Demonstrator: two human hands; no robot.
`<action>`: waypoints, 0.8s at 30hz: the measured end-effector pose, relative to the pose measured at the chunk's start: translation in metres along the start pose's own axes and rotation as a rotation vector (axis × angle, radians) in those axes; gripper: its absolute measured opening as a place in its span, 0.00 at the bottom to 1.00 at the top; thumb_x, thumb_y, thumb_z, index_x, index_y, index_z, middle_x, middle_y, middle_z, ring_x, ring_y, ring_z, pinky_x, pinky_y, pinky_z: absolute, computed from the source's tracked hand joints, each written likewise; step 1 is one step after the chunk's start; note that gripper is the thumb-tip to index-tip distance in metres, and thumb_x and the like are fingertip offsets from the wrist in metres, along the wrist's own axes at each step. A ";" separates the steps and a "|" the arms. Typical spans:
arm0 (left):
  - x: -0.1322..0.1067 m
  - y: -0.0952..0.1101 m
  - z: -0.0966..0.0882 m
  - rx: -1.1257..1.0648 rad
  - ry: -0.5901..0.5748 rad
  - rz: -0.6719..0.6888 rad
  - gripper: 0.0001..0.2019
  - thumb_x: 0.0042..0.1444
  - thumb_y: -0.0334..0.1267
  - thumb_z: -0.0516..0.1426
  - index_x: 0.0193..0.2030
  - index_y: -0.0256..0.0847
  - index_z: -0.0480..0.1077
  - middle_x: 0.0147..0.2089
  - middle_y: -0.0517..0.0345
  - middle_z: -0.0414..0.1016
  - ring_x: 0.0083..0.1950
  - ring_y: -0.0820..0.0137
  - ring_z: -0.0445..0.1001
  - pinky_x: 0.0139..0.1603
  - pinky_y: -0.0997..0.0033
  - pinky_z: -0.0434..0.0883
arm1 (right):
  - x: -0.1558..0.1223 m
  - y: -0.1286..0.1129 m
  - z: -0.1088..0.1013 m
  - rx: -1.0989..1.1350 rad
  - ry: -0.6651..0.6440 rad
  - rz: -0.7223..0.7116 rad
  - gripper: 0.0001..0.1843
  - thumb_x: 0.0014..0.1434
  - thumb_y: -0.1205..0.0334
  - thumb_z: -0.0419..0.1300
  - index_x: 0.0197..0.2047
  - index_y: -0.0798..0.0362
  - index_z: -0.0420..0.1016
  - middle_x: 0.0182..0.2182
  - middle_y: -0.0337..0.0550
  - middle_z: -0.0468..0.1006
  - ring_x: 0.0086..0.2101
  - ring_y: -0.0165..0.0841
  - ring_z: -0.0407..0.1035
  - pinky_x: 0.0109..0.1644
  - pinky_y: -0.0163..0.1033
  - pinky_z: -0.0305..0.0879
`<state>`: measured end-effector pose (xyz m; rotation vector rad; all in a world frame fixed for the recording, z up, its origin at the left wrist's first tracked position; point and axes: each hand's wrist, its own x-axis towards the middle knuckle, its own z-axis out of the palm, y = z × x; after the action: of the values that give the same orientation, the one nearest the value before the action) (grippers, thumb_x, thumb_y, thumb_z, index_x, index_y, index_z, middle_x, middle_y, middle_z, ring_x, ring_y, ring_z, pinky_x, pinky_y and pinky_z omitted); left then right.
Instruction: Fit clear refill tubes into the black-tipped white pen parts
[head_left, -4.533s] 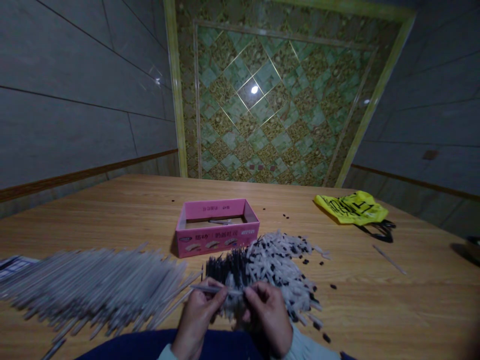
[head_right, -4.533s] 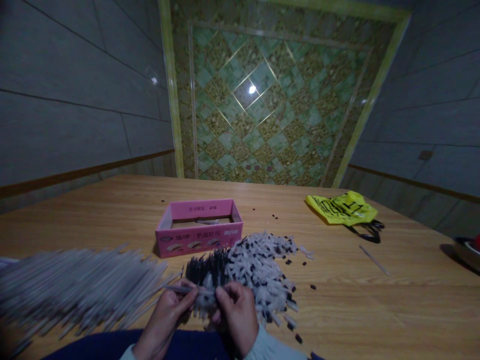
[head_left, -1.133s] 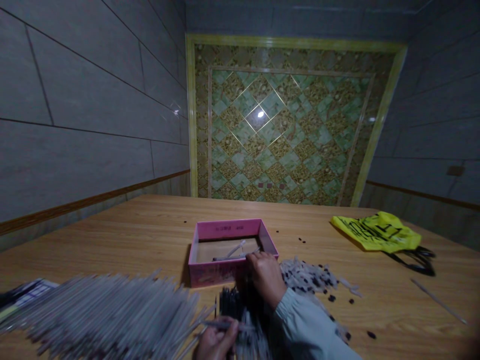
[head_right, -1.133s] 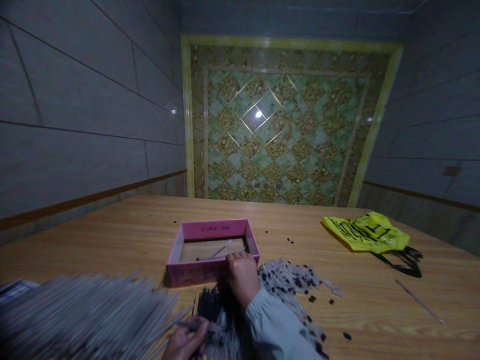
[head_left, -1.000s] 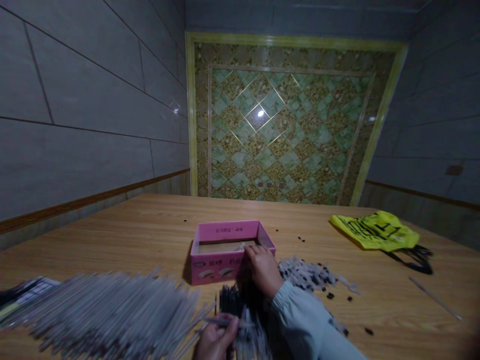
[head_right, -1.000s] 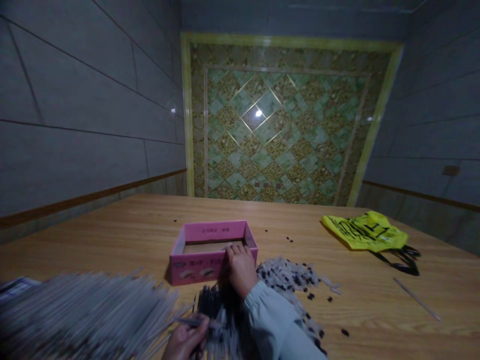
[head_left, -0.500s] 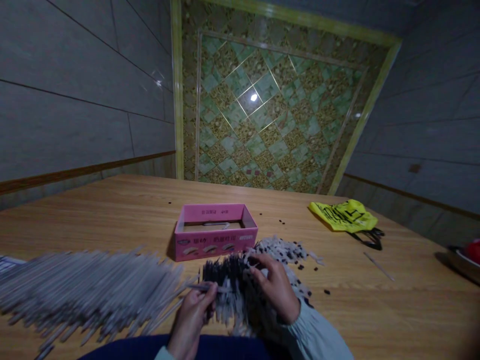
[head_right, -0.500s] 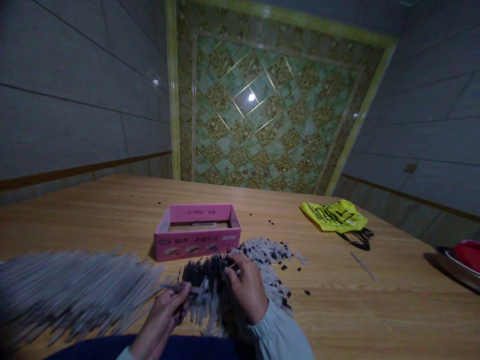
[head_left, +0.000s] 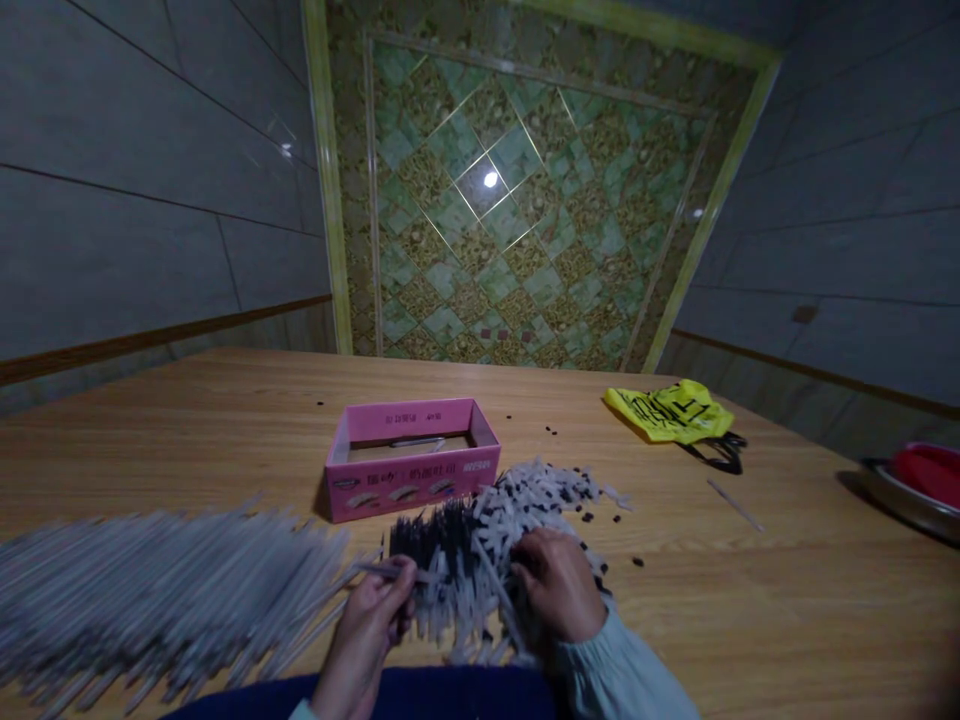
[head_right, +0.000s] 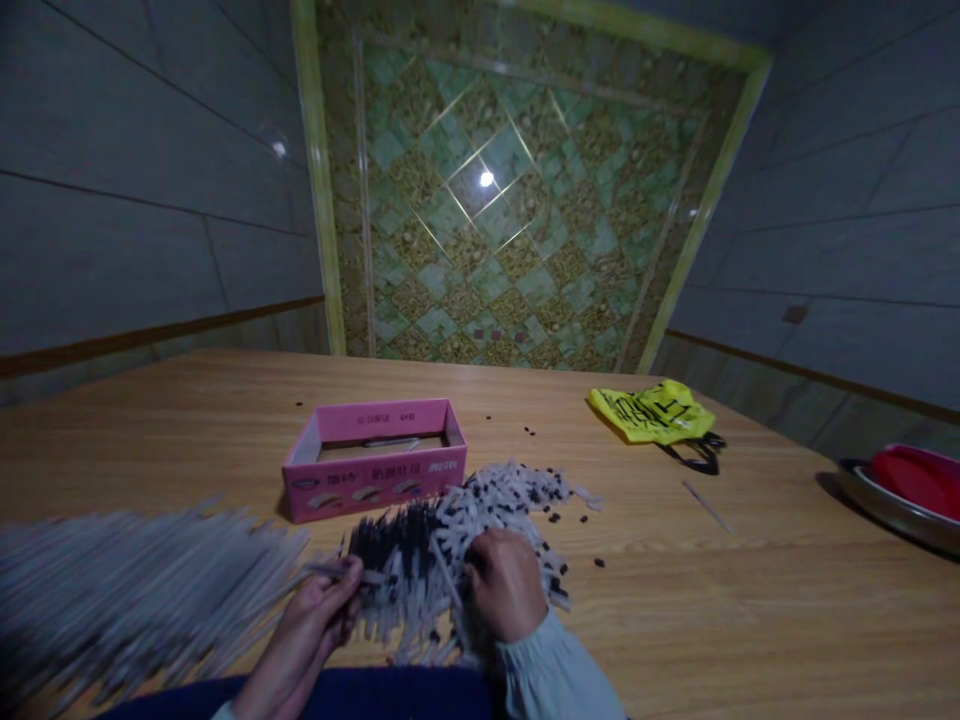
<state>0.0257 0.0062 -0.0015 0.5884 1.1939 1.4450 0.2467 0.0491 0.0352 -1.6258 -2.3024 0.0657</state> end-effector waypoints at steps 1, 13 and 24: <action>0.001 -0.001 0.000 0.000 -0.002 -0.003 0.21 0.36 0.49 0.66 0.33 0.38 0.67 0.17 0.67 0.64 0.17 0.79 0.61 0.17 0.80 0.52 | -0.001 -0.001 -0.001 -0.034 -0.016 -0.007 0.05 0.52 0.62 0.58 0.30 0.50 0.75 0.31 0.41 0.75 0.36 0.35 0.67 0.39 0.36 0.54; 0.011 -0.011 -0.010 -0.013 -0.058 0.001 0.20 0.41 0.48 0.64 0.35 0.38 0.66 0.17 0.67 0.65 0.17 0.80 0.60 0.17 0.81 0.52 | -0.005 -0.005 0.007 -0.119 -0.061 -0.061 0.06 0.48 0.67 0.57 0.28 0.49 0.76 0.31 0.43 0.74 0.37 0.38 0.64 0.37 0.40 0.48; 0.014 -0.015 -0.010 0.036 -0.104 0.095 0.23 0.43 0.50 0.62 0.43 0.37 0.68 0.29 0.58 0.71 0.24 0.75 0.68 0.19 0.79 0.59 | -0.005 -0.009 0.011 -0.083 -0.005 -0.056 0.06 0.53 0.65 0.57 0.27 0.50 0.74 0.32 0.42 0.72 0.38 0.37 0.63 0.38 0.40 0.47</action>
<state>0.0201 0.0138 -0.0225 0.7450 1.1252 1.4564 0.2373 0.0427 0.0253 -1.6009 -2.3826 -0.0393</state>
